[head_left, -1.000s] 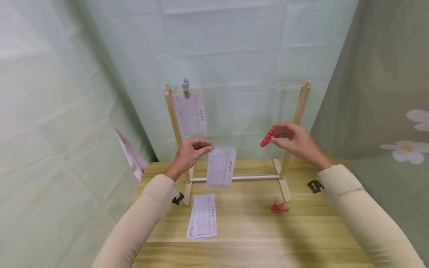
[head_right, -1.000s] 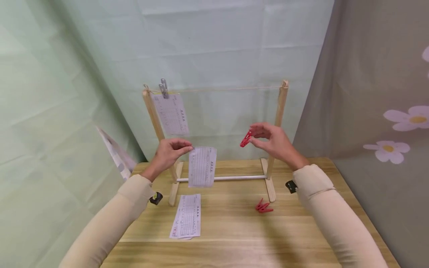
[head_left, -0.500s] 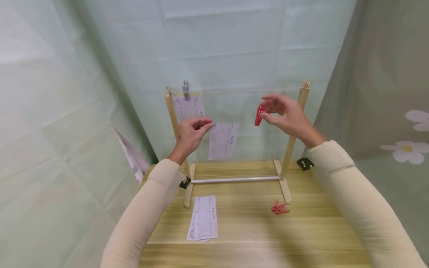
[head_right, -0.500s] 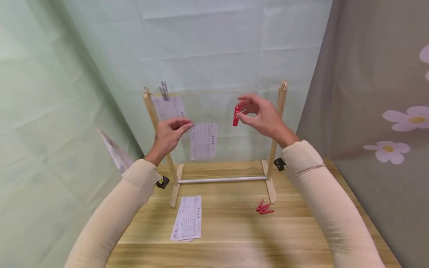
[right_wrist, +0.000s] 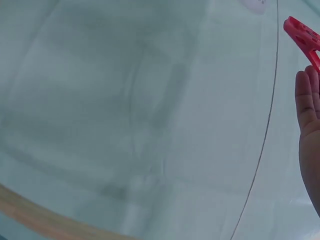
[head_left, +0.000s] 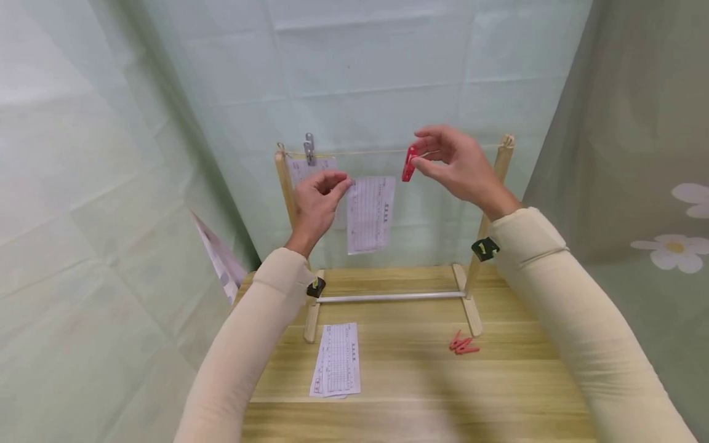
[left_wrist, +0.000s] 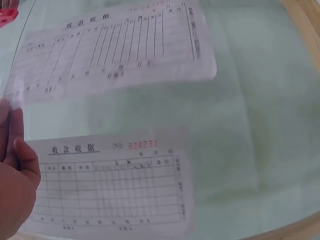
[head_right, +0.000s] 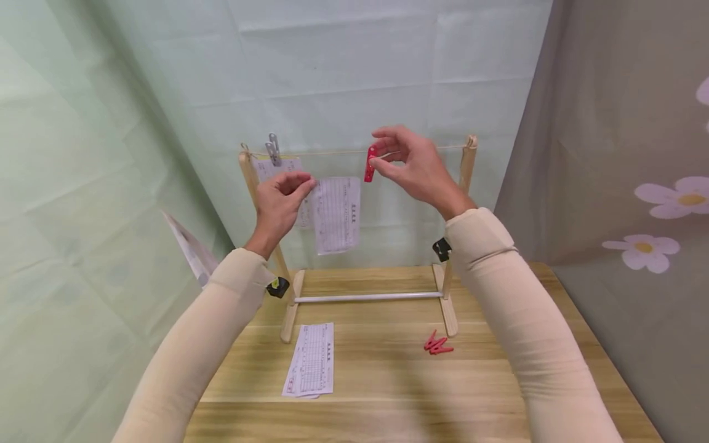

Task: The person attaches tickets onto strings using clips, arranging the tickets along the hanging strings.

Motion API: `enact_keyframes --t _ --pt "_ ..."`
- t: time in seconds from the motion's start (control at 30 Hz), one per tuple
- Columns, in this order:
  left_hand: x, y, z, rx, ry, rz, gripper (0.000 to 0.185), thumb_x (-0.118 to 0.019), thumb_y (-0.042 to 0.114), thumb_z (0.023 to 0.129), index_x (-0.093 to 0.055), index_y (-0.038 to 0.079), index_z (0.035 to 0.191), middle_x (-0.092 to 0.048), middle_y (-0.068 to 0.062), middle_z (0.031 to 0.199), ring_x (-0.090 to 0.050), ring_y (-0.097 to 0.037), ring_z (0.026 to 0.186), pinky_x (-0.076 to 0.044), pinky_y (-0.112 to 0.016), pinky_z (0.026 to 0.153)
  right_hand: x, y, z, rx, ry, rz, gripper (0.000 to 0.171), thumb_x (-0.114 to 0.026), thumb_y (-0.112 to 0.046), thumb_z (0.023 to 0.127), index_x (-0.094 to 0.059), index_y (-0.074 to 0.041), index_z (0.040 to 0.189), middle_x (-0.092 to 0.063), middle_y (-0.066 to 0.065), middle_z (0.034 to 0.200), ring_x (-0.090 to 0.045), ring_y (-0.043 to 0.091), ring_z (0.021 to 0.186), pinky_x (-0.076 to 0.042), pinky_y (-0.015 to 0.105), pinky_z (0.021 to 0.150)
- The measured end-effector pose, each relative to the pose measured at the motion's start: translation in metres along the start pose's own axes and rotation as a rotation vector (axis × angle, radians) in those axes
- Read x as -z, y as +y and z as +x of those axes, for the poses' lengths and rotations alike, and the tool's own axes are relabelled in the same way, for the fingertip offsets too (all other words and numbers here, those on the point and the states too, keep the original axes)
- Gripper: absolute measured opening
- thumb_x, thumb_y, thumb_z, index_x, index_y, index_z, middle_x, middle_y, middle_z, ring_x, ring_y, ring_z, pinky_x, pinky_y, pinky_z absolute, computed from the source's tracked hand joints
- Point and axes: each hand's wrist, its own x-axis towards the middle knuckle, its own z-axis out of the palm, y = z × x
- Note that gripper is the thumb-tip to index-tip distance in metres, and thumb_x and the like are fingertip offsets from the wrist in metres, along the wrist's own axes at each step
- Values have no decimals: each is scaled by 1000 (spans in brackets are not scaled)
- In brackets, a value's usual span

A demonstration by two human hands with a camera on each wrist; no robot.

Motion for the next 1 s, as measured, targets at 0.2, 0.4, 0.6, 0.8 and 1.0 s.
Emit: enact_keyframes --t 0.2,0.4,0.6,0.8,1.0 --pt "-6 6 9 -51 84 -44 18 -74 13 92 -73 1 106 -73 -10 100 -62 -15 80 -49 -20 70 -6 -10 17 36 5 0 42 -69 -8 94 -56 -1 133 -65 13 121 -65 23 107 -50 31 97" --pt "-11 11 13 -69 167 -86 19 -74 13 91 -69 -1 104 -73 -13 100 -64 -17 82 -52 -21 75 -14 -15 31 92 30 26 39 -68 -2 94 -56 4 131 -65 14 122 -64 23 108 -49 29 98" --pt "-14 13 16 -45 218 -84 17 -74 14 90 -67 0 99 -74 -13 96 -65 -16 81 -52 -21 74 -22 -18 39 140 46 69 31 -68 1 93 -56 8 122 -64 16 117 -64 23 108 -49 29 99" --pt "-16 12 20 -27 255 -79 17 -75 14 90 -67 0 96 -74 -13 93 -65 -15 79 -51 -21 71 -26 -22 45 179 82 83 24 -67 3 93 -57 8 114 -66 16 111 -65 22 104 -50 28 97" --pt "-19 10 19 1 270 -68 18 -76 16 90 -67 1 96 -74 -12 93 -67 -16 80 -52 -22 73 -35 -24 52 183 97 87 19 -66 6 92 -58 8 110 -68 16 107 -67 21 99 -51 28 94"
